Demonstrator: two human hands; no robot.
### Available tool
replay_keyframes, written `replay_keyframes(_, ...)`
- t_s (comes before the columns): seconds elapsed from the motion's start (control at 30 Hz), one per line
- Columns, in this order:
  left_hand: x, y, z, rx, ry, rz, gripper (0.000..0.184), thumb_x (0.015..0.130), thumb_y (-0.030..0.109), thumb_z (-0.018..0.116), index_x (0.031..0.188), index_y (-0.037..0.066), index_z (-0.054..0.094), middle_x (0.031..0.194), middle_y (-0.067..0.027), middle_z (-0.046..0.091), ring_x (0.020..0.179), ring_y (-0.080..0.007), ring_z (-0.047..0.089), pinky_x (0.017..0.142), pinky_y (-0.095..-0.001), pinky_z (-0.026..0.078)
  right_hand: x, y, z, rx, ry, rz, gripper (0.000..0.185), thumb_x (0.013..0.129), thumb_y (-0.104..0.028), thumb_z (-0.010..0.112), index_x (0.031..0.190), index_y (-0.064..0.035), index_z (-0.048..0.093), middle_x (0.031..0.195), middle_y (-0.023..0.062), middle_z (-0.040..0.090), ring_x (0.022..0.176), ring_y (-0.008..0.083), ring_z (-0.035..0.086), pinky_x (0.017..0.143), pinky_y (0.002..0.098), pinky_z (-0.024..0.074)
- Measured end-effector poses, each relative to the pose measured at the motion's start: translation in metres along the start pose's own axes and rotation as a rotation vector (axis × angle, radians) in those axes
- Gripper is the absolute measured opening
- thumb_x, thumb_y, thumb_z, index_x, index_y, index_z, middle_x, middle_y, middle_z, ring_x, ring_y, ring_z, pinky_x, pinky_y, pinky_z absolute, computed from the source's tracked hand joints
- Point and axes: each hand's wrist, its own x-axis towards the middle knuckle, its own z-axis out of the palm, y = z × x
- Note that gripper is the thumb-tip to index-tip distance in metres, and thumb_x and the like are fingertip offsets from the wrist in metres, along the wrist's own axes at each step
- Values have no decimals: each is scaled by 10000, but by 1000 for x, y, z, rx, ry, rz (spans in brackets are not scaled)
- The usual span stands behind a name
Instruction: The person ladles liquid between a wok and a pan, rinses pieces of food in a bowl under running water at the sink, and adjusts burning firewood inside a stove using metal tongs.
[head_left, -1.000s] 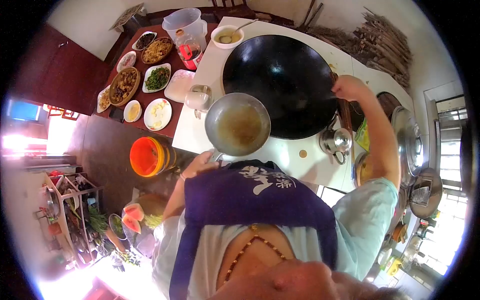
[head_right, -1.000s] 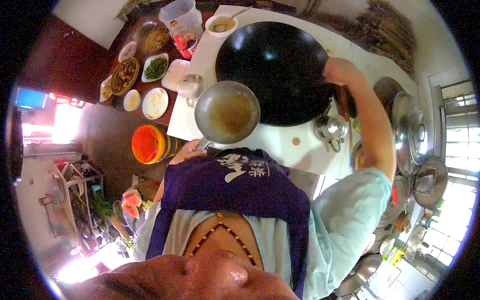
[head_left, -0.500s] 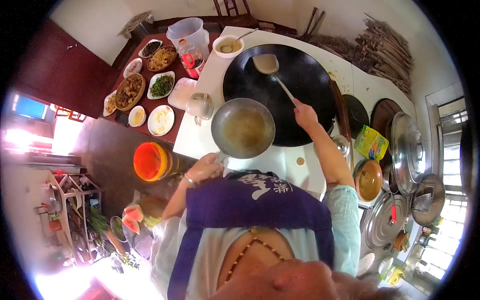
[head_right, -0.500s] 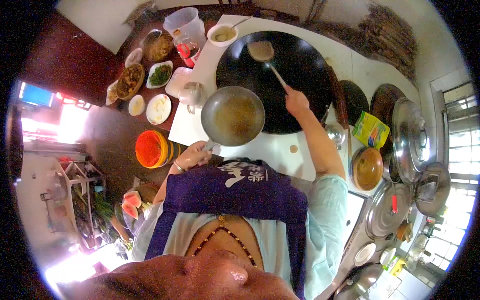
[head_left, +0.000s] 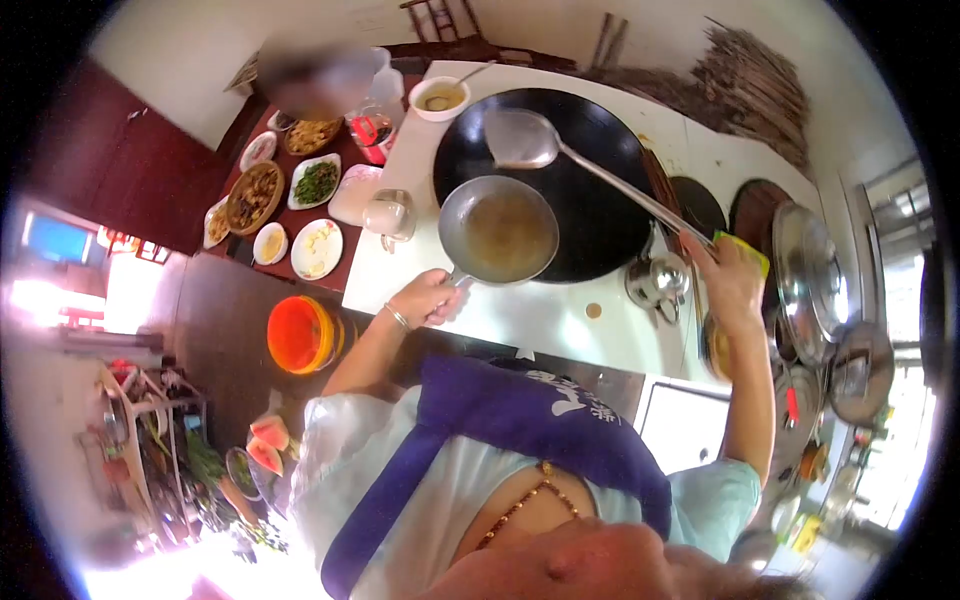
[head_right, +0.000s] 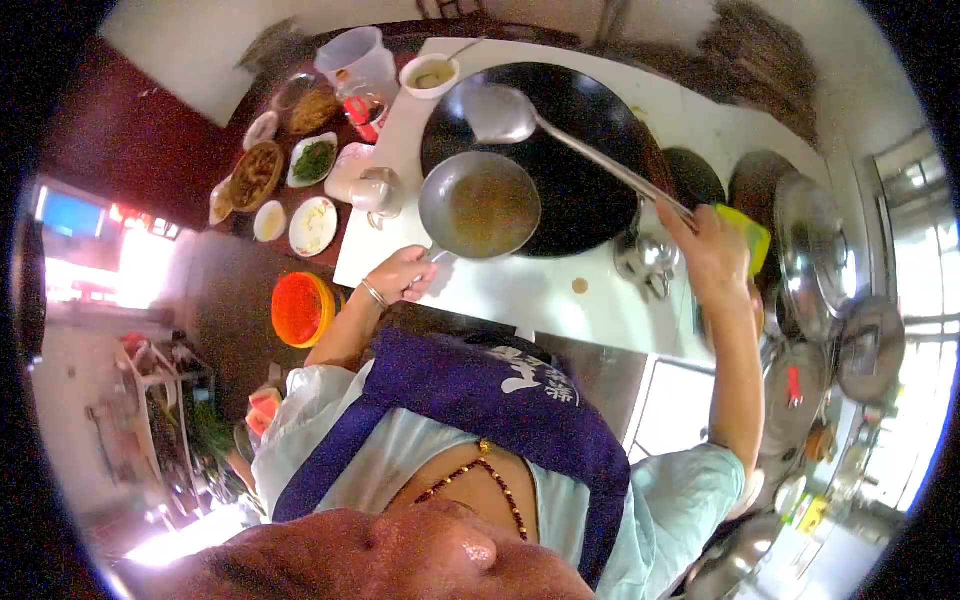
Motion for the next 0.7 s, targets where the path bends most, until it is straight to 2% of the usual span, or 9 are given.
replay_keyframes(0.03,0,6,-1,14,-23,-9,146,834,76,544,850,58,400,654,-13,429,434,-60,366,342,-195,272,-12,-10,-25,-161,146,-95,539,728,-72,552,1232,-258,500,752,74,480,640,233,521,519,350,440)
replay_keyframes(0.13,3,19,-5,70,-107,-32,149,836,70,545,856,60,398,661,-15,438,440,-51,371,340,-190,271,-54,-38,-44,-185,131,-24,539,705,-87,561,1215,-258,520,758,59,471,644,218,505,544,342,428)
replay_keyframes(0.27,6,29,-5,226,-197,-57,124,833,86,545,878,50,435,645,-6,441,452,-53,378,355,-194,282,-90,-75,-77,-270,135,-10,525,732,-99,555,1227,-270,523,895,81,492,735,206,509,630,325,427)
replay_keyframes(0.3,6,30,-4,280,-220,-45,123,828,100,547,880,44,450,646,-4,449,462,-53,382,365,-196,284,-103,-81,-83,-302,35,9,553,754,-114,554,1281,-259,472,965,84,494,765,199,509,655,314,437)
replay_keyframes(0.4,-6,39,25,486,-335,39,196,798,141,574,959,36,537,634,22,492,462,-43,410,378,-192,318,-142,-102,-106,-371,6,32,591,763,-137,558,1329,-222,412,976,76,501,791,188,512,690,303,442)
replay_keyframes(0.47,-18,41,42,669,-295,22,236,801,117,560,1013,21,523,672,5,522,463,-56,433,386,-184,336,-160,-121,-123,-445,117,38,621,769,-166,549,1360,-184,359,964,56,509,814,174,513,698,280,439)
replay_keyframes(0.6,-2,7,72,583,-486,-170,102,850,88,530,913,40,465,649,-25,479,456,-73,419,360,-202,320,-234,-158,-136,-537,184,165,467,763,-194,544,1221,-110,497,902,34,518,767,152,510,643,268,400)
replay_keyframes(0.63,3,-1,86,619,-531,-176,95,853,83,525,905,40,457,650,-31,476,457,-77,414,363,-207,319,-254,-166,-144,-517,133,224,403,736,-180,564,1129,-92,541,843,27,504,732,144,498,614,275,379)
replay_keyframes(0.7,16,-24,117,709,-631,-170,100,849,71,516,877,45,423,638,-34,455,451,-82,402,363,-209,304,-301,-187,-147,-441,52,440,387,730,-162,563,1110,-94,548,809,18,497,722,140,496,607,271,375)
